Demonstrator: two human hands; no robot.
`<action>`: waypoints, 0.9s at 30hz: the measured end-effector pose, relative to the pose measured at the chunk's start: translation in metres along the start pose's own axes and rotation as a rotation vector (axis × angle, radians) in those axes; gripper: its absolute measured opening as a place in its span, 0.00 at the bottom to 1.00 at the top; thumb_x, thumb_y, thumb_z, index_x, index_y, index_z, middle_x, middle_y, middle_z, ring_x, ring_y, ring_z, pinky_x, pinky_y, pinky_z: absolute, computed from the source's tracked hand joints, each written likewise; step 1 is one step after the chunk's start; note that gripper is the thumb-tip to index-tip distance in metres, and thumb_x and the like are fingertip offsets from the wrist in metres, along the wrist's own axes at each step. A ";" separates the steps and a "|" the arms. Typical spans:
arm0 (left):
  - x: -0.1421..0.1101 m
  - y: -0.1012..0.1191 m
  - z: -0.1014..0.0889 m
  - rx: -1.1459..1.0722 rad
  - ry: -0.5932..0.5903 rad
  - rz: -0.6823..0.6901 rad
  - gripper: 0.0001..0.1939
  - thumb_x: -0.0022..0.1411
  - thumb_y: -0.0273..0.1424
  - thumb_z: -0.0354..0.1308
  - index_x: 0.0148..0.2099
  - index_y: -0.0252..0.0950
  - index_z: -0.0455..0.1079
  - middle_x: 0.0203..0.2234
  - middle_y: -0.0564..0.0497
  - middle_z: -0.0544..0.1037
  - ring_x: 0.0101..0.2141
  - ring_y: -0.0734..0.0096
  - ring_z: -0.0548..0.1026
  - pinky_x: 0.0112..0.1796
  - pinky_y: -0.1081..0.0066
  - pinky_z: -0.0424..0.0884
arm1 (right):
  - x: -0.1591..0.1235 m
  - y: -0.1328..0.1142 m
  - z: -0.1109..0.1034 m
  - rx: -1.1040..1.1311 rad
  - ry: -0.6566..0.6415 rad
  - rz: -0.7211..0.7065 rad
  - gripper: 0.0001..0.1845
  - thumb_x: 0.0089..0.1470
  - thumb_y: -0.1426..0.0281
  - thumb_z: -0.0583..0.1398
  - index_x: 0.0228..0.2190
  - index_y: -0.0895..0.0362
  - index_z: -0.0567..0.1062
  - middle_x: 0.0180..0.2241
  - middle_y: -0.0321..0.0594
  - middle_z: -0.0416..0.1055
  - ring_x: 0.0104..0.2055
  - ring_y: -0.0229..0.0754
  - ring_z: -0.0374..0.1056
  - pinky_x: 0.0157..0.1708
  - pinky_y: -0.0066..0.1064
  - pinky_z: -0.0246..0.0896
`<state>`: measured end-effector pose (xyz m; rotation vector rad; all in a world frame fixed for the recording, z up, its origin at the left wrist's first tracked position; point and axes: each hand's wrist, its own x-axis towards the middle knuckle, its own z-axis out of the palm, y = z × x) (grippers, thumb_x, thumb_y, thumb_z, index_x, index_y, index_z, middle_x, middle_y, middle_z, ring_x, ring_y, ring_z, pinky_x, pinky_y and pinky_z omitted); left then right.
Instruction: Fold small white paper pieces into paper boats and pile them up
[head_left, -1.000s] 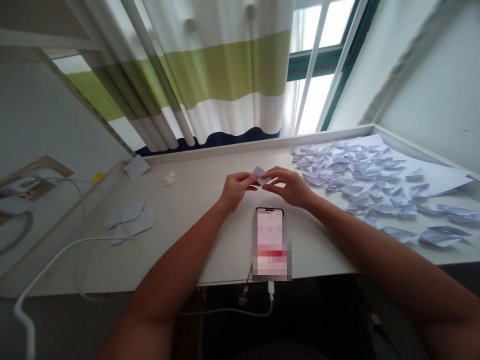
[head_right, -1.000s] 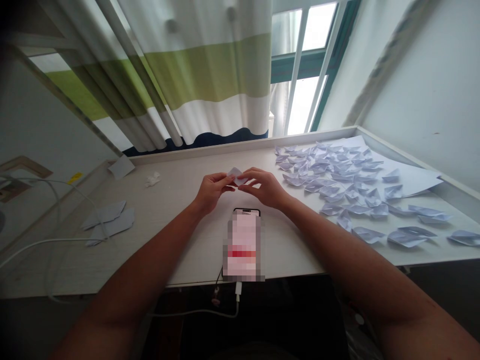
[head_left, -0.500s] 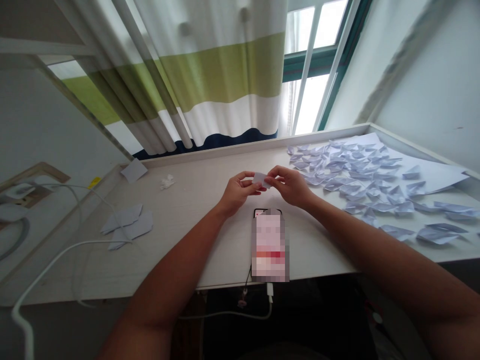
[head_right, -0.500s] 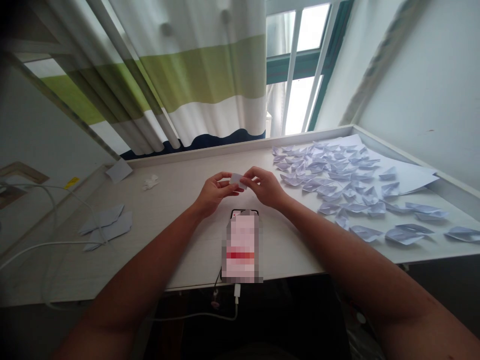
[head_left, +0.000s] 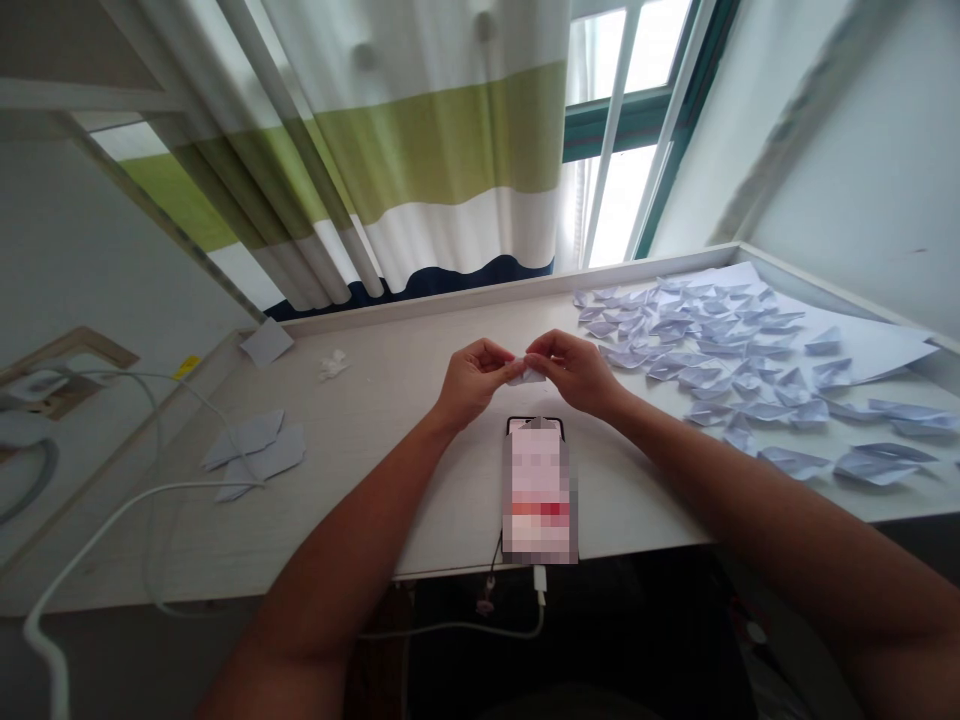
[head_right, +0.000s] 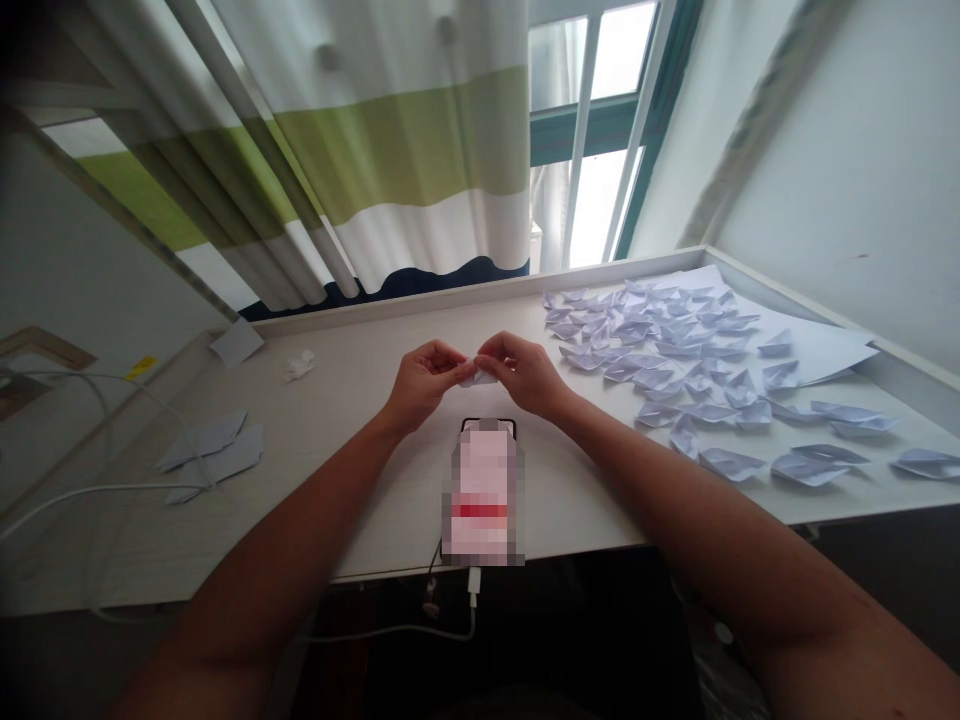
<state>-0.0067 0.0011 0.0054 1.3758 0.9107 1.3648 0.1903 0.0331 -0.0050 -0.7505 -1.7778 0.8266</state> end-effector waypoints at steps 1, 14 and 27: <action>0.000 0.000 0.000 0.000 0.028 0.011 0.25 0.46 0.45 0.83 0.33 0.34 0.75 0.28 0.51 0.83 0.31 0.71 0.80 0.38 0.67 0.77 | 0.000 0.001 0.001 0.063 -0.011 0.023 0.23 0.59 0.47 0.70 0.38 0.54 0.80 0.32 0.40 0.79 0.33 0.43 0.75 0.36 0.40 0.77; -0.004 0.006 0.002 0.051 0.013 -0.041 0.20 0.49 0.44 0.81 0.38 0.34 0.86 0.32 0.45 0.87 0.34 0.62 0.83 0.43 0.59 0.81 | 0.002 -0.005 -0.004 0.211 -0.081 0.175 0.26 0.50 0.46 0.75 0.30 0.56 0.83 0.28 0.41 0.81 0.29 0.41 0.74 0.31 0.36 0.74; -0.004 0.004 0.004 0.002 -0.059 -0.060 0.20 0.46 0.41 0.83 0.37 0.35 0.86 0.32 0.45 0.88 0.35 0.62 0.84 0.45 0.59 0.80 | 0.001 0.000 -0.004 0.297 -0.133 0.185 0.27 0.50 0.45 0.75 0.31 0.57 0.82 0.28 0.42 0.82 0.31 0.43 0.77 0.34 0.37 0.74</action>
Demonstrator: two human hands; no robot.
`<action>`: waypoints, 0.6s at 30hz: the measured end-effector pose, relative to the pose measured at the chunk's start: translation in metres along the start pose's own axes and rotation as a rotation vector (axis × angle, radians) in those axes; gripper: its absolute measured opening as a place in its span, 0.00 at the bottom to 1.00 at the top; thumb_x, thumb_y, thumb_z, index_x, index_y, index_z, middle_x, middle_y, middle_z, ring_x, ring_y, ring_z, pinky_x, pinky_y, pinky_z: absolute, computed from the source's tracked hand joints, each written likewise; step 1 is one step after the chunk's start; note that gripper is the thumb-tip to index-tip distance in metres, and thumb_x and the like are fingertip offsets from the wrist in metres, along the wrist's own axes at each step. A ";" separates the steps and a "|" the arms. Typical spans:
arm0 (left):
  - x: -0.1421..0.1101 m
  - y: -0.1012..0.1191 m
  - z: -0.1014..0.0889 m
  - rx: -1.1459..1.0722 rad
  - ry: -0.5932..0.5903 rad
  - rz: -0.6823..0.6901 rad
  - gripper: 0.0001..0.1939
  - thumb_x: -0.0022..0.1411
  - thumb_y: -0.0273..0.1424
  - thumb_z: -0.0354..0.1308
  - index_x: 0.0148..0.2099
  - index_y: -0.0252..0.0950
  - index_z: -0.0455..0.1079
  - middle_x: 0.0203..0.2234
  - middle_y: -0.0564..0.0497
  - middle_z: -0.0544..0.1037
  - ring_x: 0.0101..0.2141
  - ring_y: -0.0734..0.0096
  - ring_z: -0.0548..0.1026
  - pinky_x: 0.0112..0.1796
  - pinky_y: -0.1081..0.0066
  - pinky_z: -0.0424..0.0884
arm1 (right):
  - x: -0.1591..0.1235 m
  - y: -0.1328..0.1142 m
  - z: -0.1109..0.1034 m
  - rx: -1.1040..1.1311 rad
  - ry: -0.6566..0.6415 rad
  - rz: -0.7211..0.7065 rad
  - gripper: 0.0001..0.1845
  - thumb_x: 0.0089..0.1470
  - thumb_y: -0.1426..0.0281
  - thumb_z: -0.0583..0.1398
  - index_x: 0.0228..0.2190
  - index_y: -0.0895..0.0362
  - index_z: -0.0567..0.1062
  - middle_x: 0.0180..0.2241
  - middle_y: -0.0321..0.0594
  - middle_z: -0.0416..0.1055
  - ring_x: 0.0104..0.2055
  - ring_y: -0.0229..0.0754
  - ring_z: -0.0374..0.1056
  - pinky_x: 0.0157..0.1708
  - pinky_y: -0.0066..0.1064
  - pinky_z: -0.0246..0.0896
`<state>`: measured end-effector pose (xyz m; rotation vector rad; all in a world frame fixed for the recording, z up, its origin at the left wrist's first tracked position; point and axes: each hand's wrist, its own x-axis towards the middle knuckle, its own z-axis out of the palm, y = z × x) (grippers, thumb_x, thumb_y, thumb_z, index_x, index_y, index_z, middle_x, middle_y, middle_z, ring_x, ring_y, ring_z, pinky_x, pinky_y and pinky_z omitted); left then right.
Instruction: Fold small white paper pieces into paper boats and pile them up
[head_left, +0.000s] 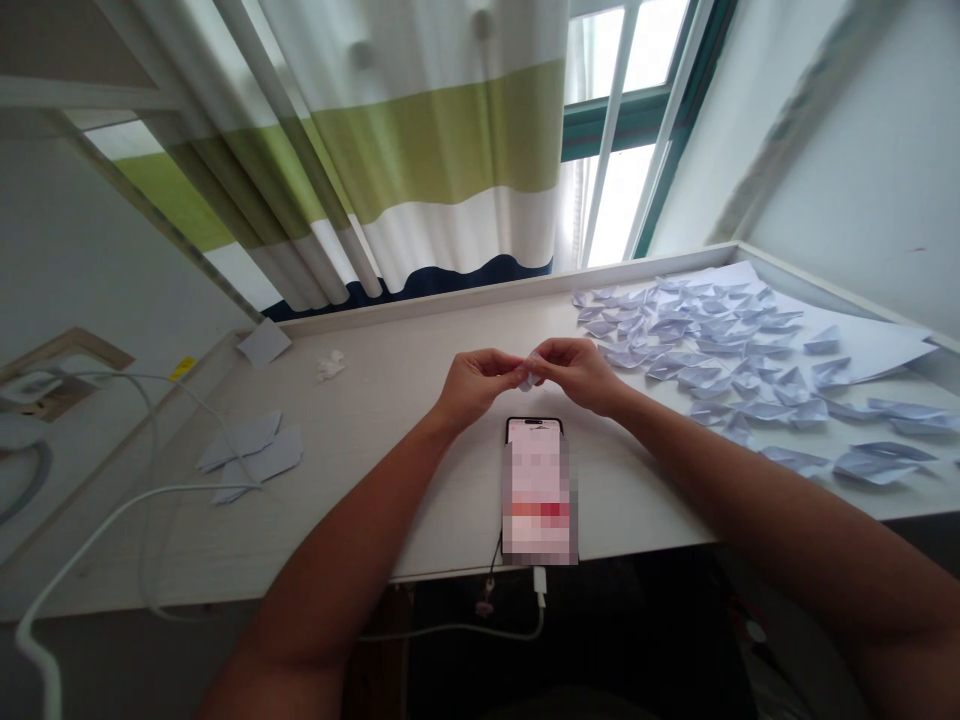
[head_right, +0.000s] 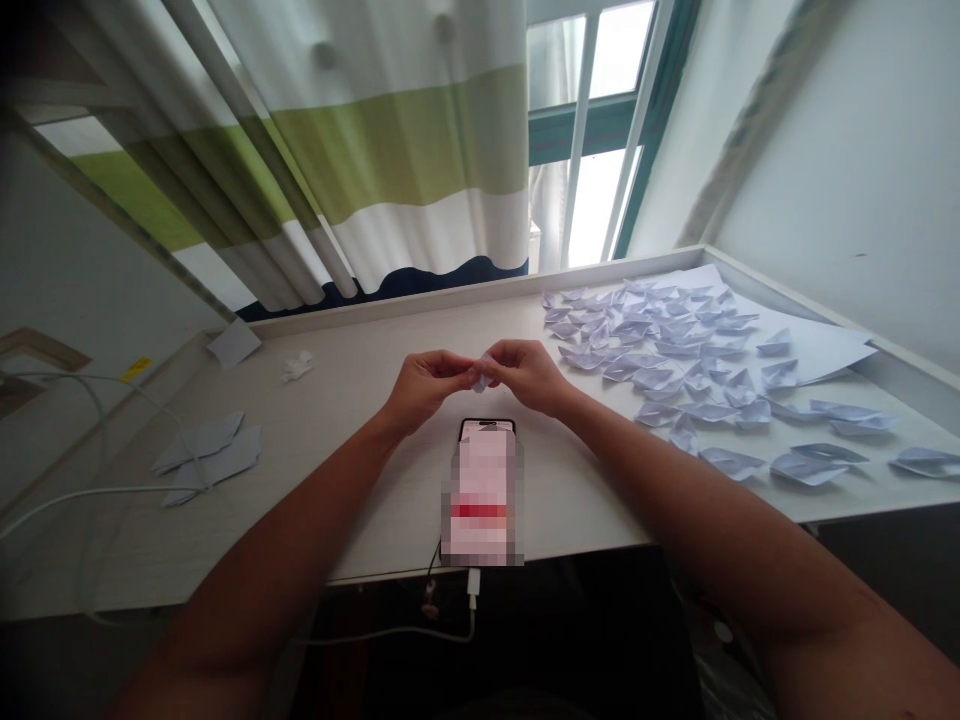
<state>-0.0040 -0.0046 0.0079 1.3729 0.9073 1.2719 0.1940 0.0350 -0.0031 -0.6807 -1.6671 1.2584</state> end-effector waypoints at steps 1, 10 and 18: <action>0.000 0.001 0.000 -0.003 0.001 -0.009 0.20 0.46 0.41 0.83 0.36 0.34 0.85 0.32 0.45 0.88 0.34 0.63 0.84 0.44 0.60 0.80 | 0.000 -0.001 0.000 -0.002 -0.003 -0.004 0.27 0.50 0.45 0.75 0.31 0.57 0.82 0.29 0.42 0.82 0.31 0.43 0.77 0.34 0.36 0.74; 0.000 0.005 0.001 -0.004 0.038 -0.042 0.19 0.48 0.41 0.82 0.35 0.34 0.84 0.31 0.45 0.87 0.34 0.63 0.83 0.42 0.61 0.79 | -0.001 -0.008 0.001 -0.057 0.015 -0.049 0.25 0.52 0.45 0.73 0.30 0.55 0.83 0.29 0.40 0.82 0.31 0.43 0.76 0.34 0.38 0.76; 0.001 0.004 0.000 -0.020 -0.003 -0.114 0.19 0.43 0.38 0.83 0.33 0.34 0.83 0.31 0.46 0.86 0.33 0.65 0.82 0.41 0.63 0.77 | -0.002 -0.011 -0.001 -0.083 0.005 -0.050 0.25 0.52 0.46 0.74 0.27 0.56 0.82 0.26 0.40 0.81 0.30 0.43 0.76 0.32 0.36 0.74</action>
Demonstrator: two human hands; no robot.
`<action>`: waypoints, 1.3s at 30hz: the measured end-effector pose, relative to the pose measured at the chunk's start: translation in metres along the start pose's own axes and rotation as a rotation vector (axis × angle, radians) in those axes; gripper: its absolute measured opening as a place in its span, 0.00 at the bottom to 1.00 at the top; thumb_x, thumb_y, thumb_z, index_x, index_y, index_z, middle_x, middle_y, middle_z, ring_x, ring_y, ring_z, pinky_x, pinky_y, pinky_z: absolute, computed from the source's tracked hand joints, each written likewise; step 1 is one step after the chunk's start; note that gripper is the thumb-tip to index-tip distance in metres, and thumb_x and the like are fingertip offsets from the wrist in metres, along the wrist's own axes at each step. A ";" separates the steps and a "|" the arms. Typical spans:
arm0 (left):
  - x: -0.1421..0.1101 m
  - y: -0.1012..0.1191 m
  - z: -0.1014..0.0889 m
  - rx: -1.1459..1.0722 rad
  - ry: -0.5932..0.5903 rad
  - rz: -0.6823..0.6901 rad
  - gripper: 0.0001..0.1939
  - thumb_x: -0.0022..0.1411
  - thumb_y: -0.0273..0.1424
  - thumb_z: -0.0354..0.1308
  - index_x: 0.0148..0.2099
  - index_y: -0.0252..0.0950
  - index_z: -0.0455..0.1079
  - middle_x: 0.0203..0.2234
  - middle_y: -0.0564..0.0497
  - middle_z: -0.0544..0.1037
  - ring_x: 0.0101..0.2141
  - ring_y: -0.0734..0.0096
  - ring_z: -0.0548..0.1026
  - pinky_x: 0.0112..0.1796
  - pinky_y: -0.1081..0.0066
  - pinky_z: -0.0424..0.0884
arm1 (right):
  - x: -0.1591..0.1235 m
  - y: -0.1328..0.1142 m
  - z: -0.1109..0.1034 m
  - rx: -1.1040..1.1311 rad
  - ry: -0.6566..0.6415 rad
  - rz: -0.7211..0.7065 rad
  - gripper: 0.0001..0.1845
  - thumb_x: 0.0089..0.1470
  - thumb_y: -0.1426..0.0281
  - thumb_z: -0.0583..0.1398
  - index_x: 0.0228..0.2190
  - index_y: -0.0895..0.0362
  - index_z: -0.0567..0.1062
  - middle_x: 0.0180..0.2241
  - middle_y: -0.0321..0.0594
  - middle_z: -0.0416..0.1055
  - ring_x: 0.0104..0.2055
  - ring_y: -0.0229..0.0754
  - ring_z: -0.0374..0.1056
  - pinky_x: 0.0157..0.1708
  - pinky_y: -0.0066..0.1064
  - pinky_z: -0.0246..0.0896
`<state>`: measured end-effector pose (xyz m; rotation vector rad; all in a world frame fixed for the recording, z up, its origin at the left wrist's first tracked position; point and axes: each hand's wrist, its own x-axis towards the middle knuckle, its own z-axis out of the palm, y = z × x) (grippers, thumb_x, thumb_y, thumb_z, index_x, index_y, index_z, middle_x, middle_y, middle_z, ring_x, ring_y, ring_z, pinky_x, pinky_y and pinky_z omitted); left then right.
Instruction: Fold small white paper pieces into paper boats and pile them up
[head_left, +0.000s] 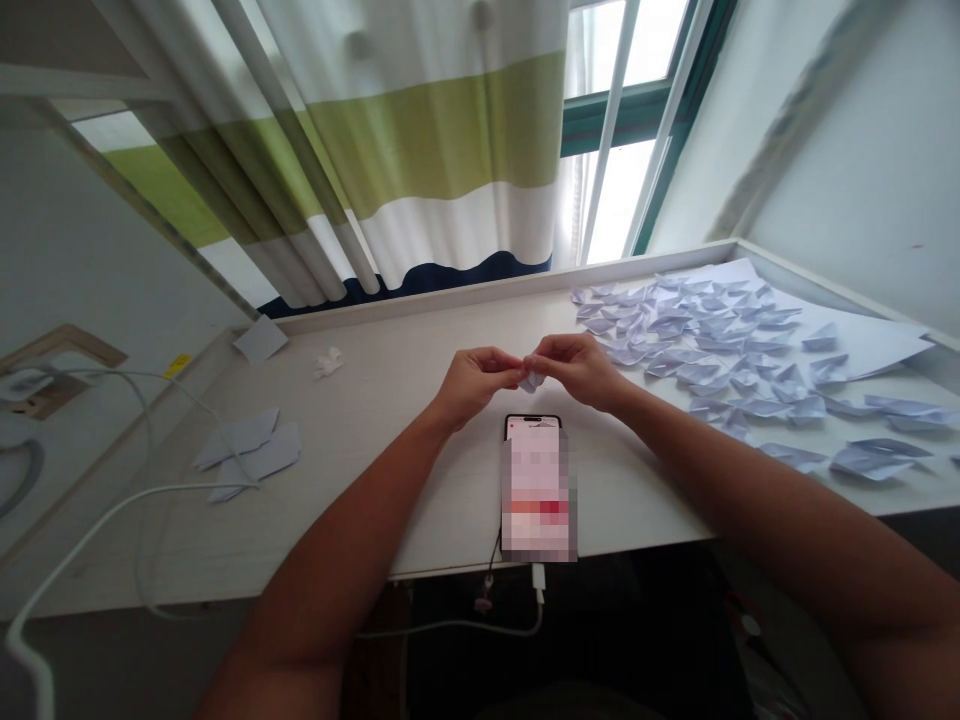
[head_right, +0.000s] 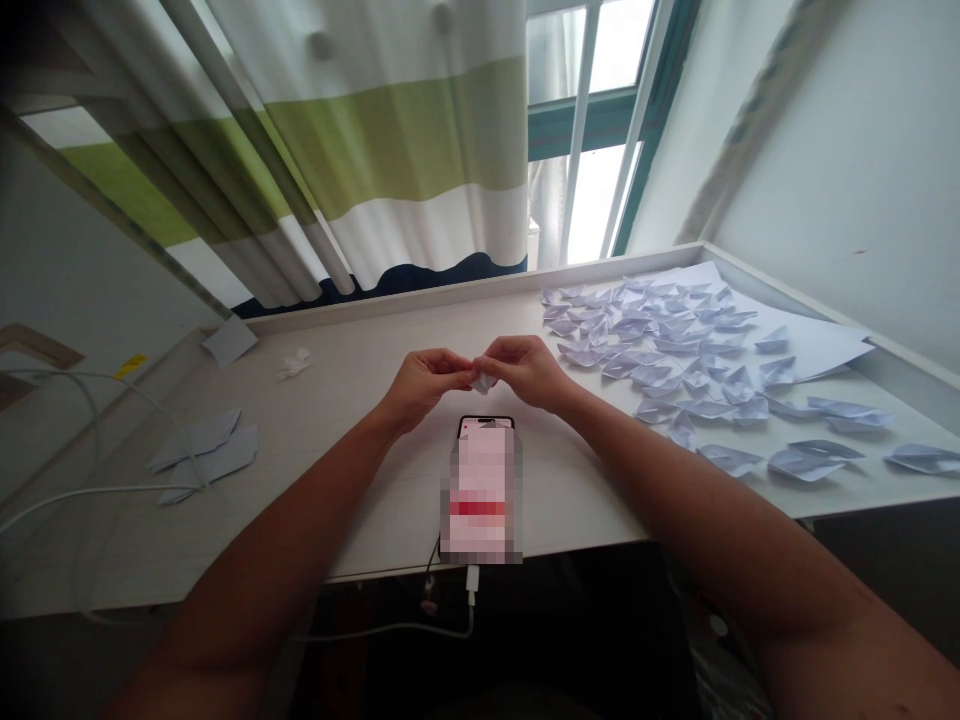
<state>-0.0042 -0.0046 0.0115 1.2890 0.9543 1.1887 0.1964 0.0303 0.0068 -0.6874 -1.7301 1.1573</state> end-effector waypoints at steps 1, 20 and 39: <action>0.000 0.000 0.001 -0.010 0.009 0.001 0.19 0.44 0.38 0.83 0.34 0.34 0.83 0.31 0.46 0.86 0.33 0.65 0.82 0.42 0.63 0.77 | 0.000 0.000 0.000 0.026 -0.006 0.015 0.26 0.51 0.45 0.74 0.28 0.56 0.81 0.27 0.40 0.81 0.30 0.43 0.77 0.32 0.36 0.74; 0.003 -0.007 0.001 0.136 0.160 0.131 0.17 0.52 0.44 0.78 0.35 0.37 0.85 0.30 0.49 0.85 0.31 0.69 0.76 0.34 0.68 0.70 | 0.000 0.009 0.003 -0.014 -0.040 0.050 0.27 0.47 0.46 0.77 0.31 0.56 0.80 0.28 0.38 0.78 0.31 0.41 0.73 0.35 0.37 0.72; 0.001 0.001 0.000 0.046 0.047 0.115 0.24 0.53 0.50 0.79 0.38 0.35 0.80 0.28 0.49 0.84 0.27 0.71 0.78 0.32 0.69 0.72 | 0.000 0.009 0.001 -0.311 0.042 -0.296 0.21 0.66 0.50 0.65 0.31 0.53 0.77 0.34 0.39 0.76 0.35 0.44 0.72 0.40 0.41 0.74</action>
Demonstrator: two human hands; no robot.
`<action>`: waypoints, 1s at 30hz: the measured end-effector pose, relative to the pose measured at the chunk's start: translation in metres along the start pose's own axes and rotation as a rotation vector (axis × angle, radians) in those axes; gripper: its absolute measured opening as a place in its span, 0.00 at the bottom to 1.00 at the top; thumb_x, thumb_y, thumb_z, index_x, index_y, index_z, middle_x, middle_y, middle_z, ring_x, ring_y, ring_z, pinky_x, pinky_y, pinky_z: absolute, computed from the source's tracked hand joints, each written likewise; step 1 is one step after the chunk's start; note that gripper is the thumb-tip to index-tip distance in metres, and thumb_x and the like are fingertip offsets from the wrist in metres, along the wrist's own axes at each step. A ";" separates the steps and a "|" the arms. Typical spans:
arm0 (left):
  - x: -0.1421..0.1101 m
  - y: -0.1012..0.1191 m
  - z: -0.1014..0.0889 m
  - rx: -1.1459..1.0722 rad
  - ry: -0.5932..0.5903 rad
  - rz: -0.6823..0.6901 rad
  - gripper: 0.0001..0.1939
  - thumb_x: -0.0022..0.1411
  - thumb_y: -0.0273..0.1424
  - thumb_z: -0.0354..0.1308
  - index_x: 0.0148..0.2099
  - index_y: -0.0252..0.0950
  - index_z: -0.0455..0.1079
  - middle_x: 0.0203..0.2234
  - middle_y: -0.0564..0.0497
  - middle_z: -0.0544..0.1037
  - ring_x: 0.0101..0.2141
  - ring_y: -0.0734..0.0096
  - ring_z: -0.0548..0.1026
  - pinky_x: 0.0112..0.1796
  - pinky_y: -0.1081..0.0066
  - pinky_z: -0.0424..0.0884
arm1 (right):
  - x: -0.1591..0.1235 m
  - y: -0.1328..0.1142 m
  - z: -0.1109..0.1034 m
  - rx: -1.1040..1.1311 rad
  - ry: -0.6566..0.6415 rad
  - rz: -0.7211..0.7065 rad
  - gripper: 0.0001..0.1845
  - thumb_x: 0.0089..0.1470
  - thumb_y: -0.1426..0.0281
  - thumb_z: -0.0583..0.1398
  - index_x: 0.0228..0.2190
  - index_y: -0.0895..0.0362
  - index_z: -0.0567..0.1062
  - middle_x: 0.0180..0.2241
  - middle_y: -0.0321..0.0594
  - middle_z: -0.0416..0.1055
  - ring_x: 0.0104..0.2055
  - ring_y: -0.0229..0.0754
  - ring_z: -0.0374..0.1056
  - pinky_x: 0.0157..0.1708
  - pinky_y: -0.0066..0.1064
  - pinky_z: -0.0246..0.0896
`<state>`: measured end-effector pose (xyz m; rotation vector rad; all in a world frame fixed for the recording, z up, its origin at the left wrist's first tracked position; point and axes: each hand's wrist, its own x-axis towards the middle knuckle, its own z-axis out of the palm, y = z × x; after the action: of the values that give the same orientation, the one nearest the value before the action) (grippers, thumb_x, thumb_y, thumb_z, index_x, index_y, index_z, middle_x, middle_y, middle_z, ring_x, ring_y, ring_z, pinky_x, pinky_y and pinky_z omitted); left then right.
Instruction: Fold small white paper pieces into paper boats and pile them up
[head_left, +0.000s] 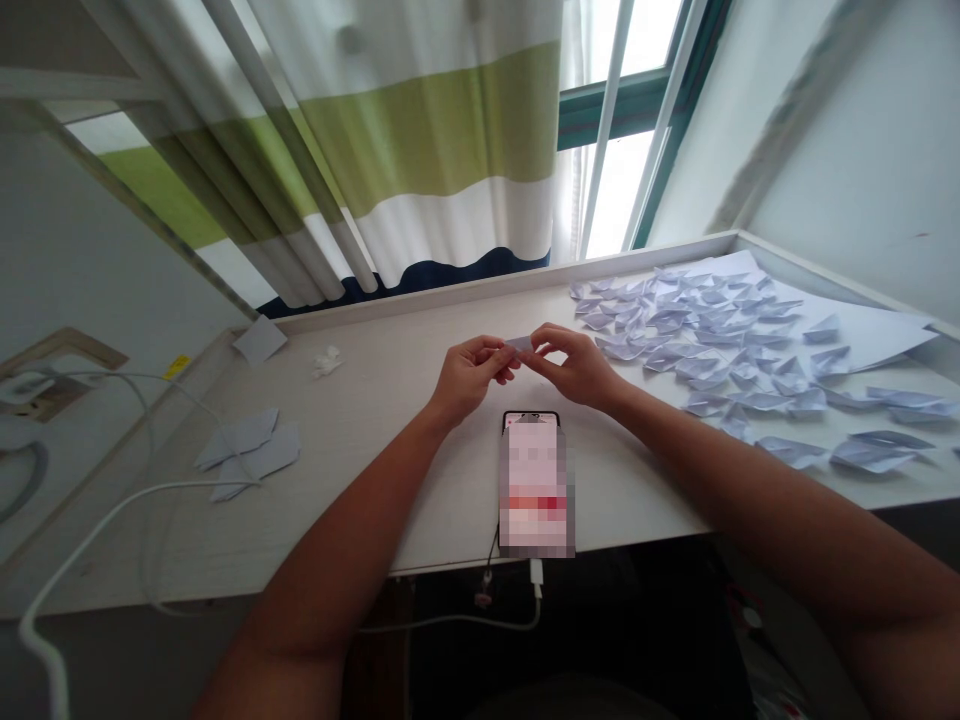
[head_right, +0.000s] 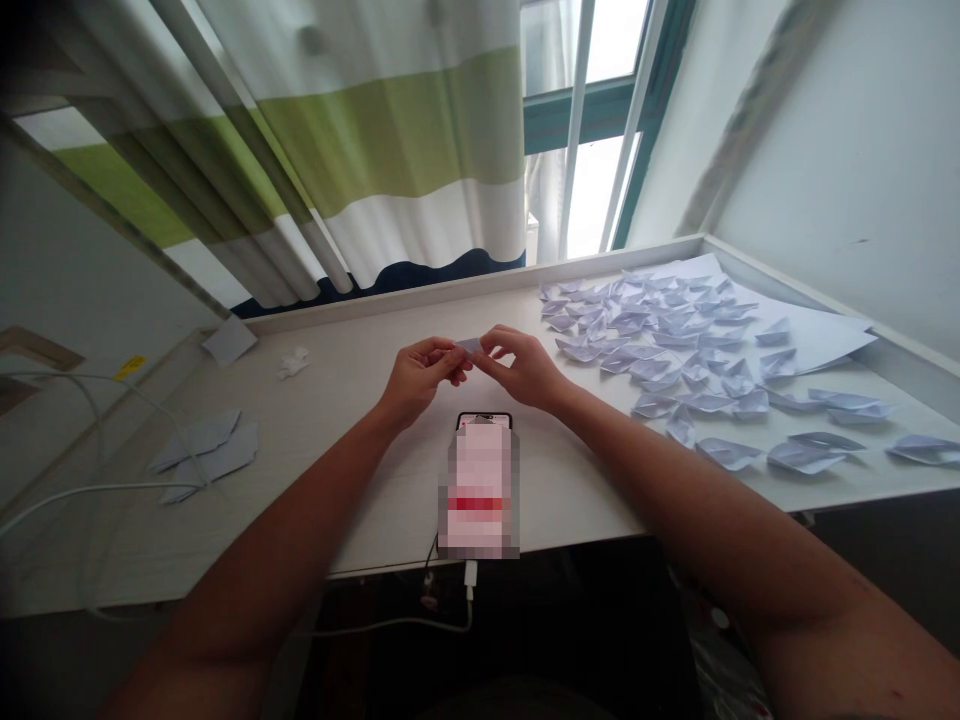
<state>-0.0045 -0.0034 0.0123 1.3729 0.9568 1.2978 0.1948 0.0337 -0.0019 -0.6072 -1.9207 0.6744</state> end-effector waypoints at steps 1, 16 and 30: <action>-0.001 0.001 0.000 -0.006 -0.016 -0.004 0.24 0.53 0.49 0.79 0.38 0.35 0.80 0.28 0.48 0.85 0.29 0.69 0.80 0.33 0.69 0.73 | 0.000 0.001 0.000 0.002 0.008 -0.012 0.19 0.66 0.50 0.66 0.32 0.52 0.77 0.35 0.40 0.76 0.36 0.44 0.73 0.41 0.42 0.75; 0.000 0.006 -0.002 -0.300 0.067 -0.212 0.23 0.50 0.27 0.81 0.48 0.33 0.81 0.33 0.49 0.87 0.36 0.69 0.85 0.51 0.62 0.78 | 0.000 0.008 -0.002 -0.307 0.080 -0.221 0.03 0.67 0.66 0.68 0.41 0.47 0.85 0.55 0.44 0.75 0.62 0.58 0.67 0.61 0.56 0.66; -0.002 -0.003 0.000 -0.050 -0.057 -0.052 0.27 0.51 0.44 0.81 0.49 0.36 0.86 0.39 0.43 0.89 0.38 0.59 0.87 0.45 0.59 0.80 | 0.001 0.007 0.007 0.167 0.125 0.169 0.22 0.55 0.47 0.73 0.31 0.52 0.82 0.32 0.39 0.81 0.36 0.46 0.77 0.45 0.48 0.77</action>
<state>-0.0043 -0.0052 0.0092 1.3313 0.9094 1.2291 0.1887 0.0383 -0.0090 -0.6943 -1.6909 0.8733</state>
